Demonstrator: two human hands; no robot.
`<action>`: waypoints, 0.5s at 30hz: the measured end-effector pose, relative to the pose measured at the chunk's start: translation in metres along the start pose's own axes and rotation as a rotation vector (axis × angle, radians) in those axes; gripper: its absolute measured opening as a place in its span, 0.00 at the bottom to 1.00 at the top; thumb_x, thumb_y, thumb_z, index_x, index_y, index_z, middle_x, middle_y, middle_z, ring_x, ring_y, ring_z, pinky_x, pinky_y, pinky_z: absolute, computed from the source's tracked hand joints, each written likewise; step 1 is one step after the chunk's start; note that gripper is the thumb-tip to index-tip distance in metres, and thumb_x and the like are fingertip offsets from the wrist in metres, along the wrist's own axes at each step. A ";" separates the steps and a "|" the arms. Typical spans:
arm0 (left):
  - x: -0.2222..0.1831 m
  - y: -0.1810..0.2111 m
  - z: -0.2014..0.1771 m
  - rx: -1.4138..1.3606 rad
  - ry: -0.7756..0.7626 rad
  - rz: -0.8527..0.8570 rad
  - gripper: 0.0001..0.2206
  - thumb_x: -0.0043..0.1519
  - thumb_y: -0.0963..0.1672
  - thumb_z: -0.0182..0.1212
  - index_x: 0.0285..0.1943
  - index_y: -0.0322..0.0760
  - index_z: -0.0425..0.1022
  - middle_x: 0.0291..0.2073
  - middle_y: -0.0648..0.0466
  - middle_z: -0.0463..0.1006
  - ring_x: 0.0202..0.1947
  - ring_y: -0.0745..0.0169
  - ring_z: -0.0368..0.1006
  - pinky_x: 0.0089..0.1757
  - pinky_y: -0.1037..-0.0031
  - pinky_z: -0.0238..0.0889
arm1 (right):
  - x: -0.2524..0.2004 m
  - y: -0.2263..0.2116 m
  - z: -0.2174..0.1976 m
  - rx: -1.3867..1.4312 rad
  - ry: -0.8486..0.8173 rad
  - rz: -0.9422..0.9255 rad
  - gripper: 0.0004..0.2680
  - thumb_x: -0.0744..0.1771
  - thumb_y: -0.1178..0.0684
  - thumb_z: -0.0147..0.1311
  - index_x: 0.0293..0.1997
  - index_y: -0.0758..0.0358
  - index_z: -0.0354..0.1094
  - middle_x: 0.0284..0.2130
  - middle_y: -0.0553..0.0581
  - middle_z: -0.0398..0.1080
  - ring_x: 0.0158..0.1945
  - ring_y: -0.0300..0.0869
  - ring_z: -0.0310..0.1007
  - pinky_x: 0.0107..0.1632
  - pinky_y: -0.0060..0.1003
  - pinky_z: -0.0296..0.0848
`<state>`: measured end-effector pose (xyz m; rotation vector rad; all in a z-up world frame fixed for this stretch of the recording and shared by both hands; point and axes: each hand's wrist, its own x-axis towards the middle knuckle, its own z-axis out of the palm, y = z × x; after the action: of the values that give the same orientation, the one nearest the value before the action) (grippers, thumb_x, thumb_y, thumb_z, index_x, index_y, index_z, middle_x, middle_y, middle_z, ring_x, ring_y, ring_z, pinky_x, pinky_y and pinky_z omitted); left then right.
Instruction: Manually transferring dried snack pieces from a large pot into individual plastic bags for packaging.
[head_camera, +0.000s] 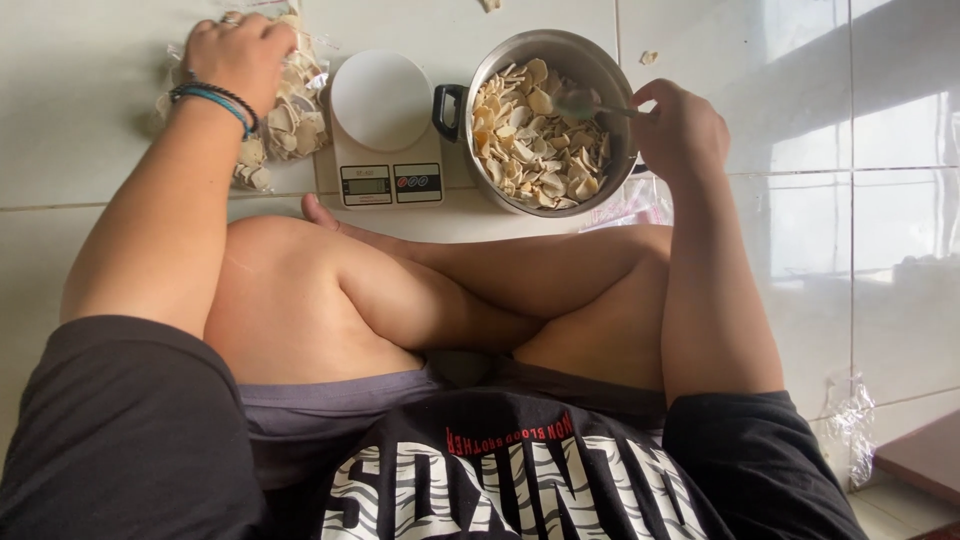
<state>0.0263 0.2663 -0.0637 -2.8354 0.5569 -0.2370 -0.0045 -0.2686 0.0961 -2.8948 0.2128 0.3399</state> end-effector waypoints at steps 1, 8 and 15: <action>-0.001 -0.001 -0.008 -0.068 0.021 -0.043 0.14 0.62 0.43 0.64 0.57 0.54 0.78 0.48 0.53 0.82 0.43 0.46 0.79 0.42 0.58 0.67 | 0.006 0.008 0.007 -0.122 0.013 0.004 0.12 0.64 0.51 0.47 0.48 0.40 0.76 0.35 0.56 0.77 0.39 0.56 0.74 0.38 0.49 0.68; -0.026 -0.018 -0.020 -0.170 0.146 -0.162 0.10 0.66 0.45 0.68 0.56 0.53 0.79 0.45 0.55 0.76 0.36 0.48 0.77 0.33 0.59 0.70 | 0.014 -0.026 0.044 -0.665 -0.075 0.005 0.10 0.66 0.52 0.50 0.48 0.45 0.76 0.39 0.52 0.80 0.43 0.50 0.79 0.44 0.43 0.63; -0.020 -0.018 -0.084 -0.476 0.410 -0.221 0.09 0.67 0.39 0.67 0.54 0.38 0.76 0.50 0.53 0.78 0.35 0.58 0.76 0.35 0.58 0.67 | 0.003 -0.043 0.053 -0.710 -0.263 -0.096 0.12 0.65 0.62 0.53 0.49 0.46 0.71 0.32 0.48 0.76 0.33 0.45 0.76 0.33 0.37 0.66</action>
<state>-0.0028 0.2731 0.0191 -3.3323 0.4149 -0.8438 -0.0059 -0.2154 0.0540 -3.4698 -0.1218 0.9357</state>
